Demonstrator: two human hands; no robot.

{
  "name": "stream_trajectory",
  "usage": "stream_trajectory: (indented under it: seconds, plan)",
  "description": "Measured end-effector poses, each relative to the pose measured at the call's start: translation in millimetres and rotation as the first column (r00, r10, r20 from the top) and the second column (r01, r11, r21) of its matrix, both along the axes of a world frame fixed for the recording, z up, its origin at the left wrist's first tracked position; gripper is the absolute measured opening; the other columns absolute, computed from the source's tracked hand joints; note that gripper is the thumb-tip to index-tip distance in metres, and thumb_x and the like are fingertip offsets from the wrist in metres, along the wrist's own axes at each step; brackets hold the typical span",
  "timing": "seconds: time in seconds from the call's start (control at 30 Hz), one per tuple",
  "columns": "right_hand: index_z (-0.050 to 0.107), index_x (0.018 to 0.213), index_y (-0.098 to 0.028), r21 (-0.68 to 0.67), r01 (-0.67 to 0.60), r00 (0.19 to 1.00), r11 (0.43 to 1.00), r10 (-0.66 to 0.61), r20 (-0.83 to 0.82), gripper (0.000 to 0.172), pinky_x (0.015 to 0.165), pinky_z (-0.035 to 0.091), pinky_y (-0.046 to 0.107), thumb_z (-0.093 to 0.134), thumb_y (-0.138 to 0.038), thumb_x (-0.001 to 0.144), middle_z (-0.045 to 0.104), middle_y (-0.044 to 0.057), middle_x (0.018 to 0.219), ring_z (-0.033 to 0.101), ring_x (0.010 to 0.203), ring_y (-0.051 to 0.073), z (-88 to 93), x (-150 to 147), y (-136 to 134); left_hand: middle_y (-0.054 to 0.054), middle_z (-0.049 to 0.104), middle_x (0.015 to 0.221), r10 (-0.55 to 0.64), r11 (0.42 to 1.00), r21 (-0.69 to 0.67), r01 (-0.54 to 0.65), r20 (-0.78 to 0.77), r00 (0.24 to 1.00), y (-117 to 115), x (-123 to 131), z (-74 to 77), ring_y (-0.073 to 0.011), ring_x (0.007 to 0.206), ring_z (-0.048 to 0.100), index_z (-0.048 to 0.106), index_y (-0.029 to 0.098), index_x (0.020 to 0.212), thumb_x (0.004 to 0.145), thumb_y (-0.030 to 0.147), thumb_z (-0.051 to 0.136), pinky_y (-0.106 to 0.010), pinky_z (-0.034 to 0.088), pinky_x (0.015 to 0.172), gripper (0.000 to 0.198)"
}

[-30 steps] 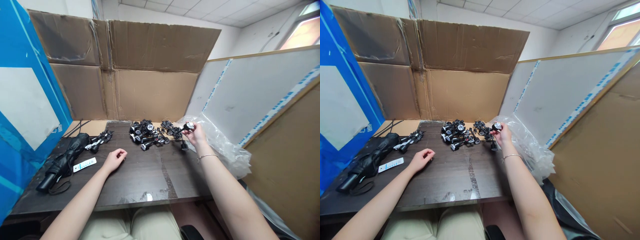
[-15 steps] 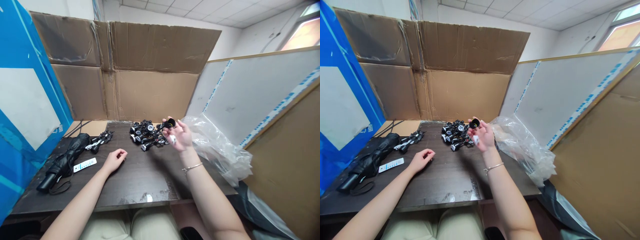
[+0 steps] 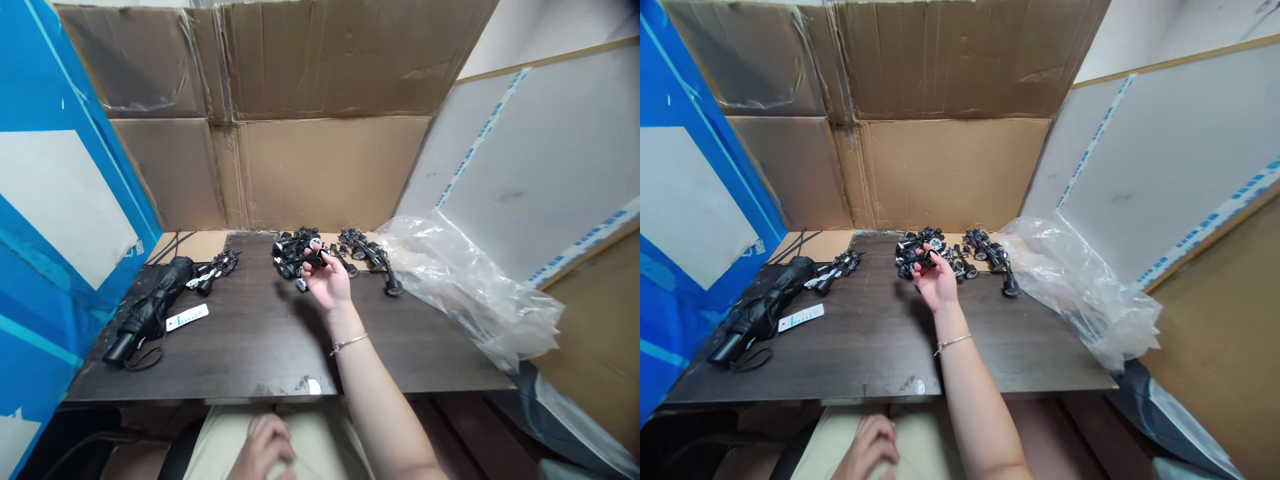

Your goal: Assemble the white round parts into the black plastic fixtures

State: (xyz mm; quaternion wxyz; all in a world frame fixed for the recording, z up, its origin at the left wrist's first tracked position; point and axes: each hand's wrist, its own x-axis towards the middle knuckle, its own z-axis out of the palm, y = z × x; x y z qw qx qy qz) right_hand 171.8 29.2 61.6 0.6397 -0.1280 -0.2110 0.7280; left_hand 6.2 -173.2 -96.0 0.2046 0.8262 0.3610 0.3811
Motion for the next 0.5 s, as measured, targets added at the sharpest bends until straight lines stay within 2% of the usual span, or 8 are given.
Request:
stream_trajectory:
  seconds: [0.03,0.07,0.17,0.2,0.27,0.37,0.43,0.5]
  plan:
    - [0.057,0.086,-0.021,0.004,-0.014,1.000,1.000,0.014,0.008,0.017,0.047,0.042,0.021,0.049,-0.020,0.071,0.062,-0.001,0.076,0.050,0.053,0.008,-1.8,1,-1,-0.006,0.062,0.078,0.160,0.977,-0.137,-0.164,-0.034,0.986,-3,-1,-14.1,-0.0167,0.077,0.059,0.060,0.022,0.083,0.087,0.032,0.039,-0.028,0.047,0.067,0.023]
    - [0.057,0.086,-0.021,0.007,-0.020,1.000,1.000,0.020,0.012,0.018,0.047,0.041,0.021,0.049,-0.021,0.071,0.062,-0.001,0.077,0.050,0.054,0.008,-3.1,2,-2,-0.005,0.062,0.077,0.256,0.939,-0.217,-0.266,-0.074,0.964,-4,-2,-24.6,-0.0160,0.074,0.059,0.059,0.021,0.084,0.087,0.029,0.040,-0.027,0.047,0.066,0.021]
    - [0.057,0.087,-0.021,0.006,-0.017,1.000,1.000,0.017,0.008,0.019,0.049,0.041,0.021,0.050,-0.021,0.070,0.062,-0.001,0.077,0.050,0.054,0.009,-4.9,3,-3,-0.003,0.062,0.067,0.198,0.948,-0.235,-0.213,-0.088,0.976,0,-1,-35.9,-0.0153,0.066,0.059,0.059,0.020,0.070,0.081,0.028,0.048,-0.026,0.047,0.063,0.018]
    - [0.057,0.087,-0.021,0.005,-0.017,1.000,1.000,0.017,0.007,0.019,0.049,0.041,0.021,0.050,-0.021,0.070,0.062,-0.001,0.077,0.050,0.054,0.009,-4.8,3,-3,-0.003,0.062,0.067,0.240,0.941,-0.230,-0.248,-0.063,0.969,1,-3,-34.9,-0.0150,0.066,0.059,0.060,0.020,0.070,0.082,0.028,0.047,-0.025,0.047,0.062,0.019]
    - [0.057,0.088,-0.021,0.007,-0.021,1.000,1.000,0.021,0.017,0.020,0.049,0.041,0.022,0.050,-0.021,0.070,0.062,-0.001,0.077,0.049,0.054,0.009,-3.4,2,-4,-0.004,0.064,0.069,0.418,0.885,-0.217,-0.411,-0.016,0.908,3,-13,-30.2,-0.0158,0.067,0.060,0.062,0.021,0.072,0.082,0.033,0.046,-0.025,0.048,0.062,0.022]
    - [0.058,0.089,-0.021,0.013,-0.024,0.998,1.000,0.023,0.051,0.020,0.049,0.041,0.022,0.049,-0.025,0.072,0.062,0.000,0.077,0.050,0.054,0.009,0.6,1,-6,-0.005,0.067,0.069,0.707,0.696,-0.196,-0.691,0.019,0.707,2,-37,-22.6,-0.0205,0.069,0.061,0.065,0.021,0.067,0.073,0.048,0.054,-0.030,0.049,0.067,0.029]
    - [0.058,0.089,-0.021,0.016,-0.021,0.997,1.000,0.020,0.079,0.020,0.050,0.042,0.023,0.048,-0.031,0.074,0.063,0.000,0.078,0.051,0.055,0.010,3.7,1,-8,-0.005,0.067,0.067,0.812,0.566,-0.285,-0.774,0.030,0.583,-1,-56,-20.9,-0.0218,0.067,0.062,0.065,0.021,0.064,0.066,0.056,0.056,-0.030,0.049,0.067,0.036]
    - [0.059,0.088,-0.021,0.015,-0.020,0.994,1.000,0.018,0.107,0.024,0.050,0.043,0.024,0.046,-0.036,0.076,0.064,0.001,0.079,0.053,0.055,0.011,6.4,2,-9,-0.004,0.068,0.069,0.846,0.492,-0.423,-0.761,0.023,0.533,-8,-77,-24.3,-0.0228,0.070,0.064,0.065,0.021,0.066,0.062,0.059,0.056,-0.030,0.051,0.067,0.039]
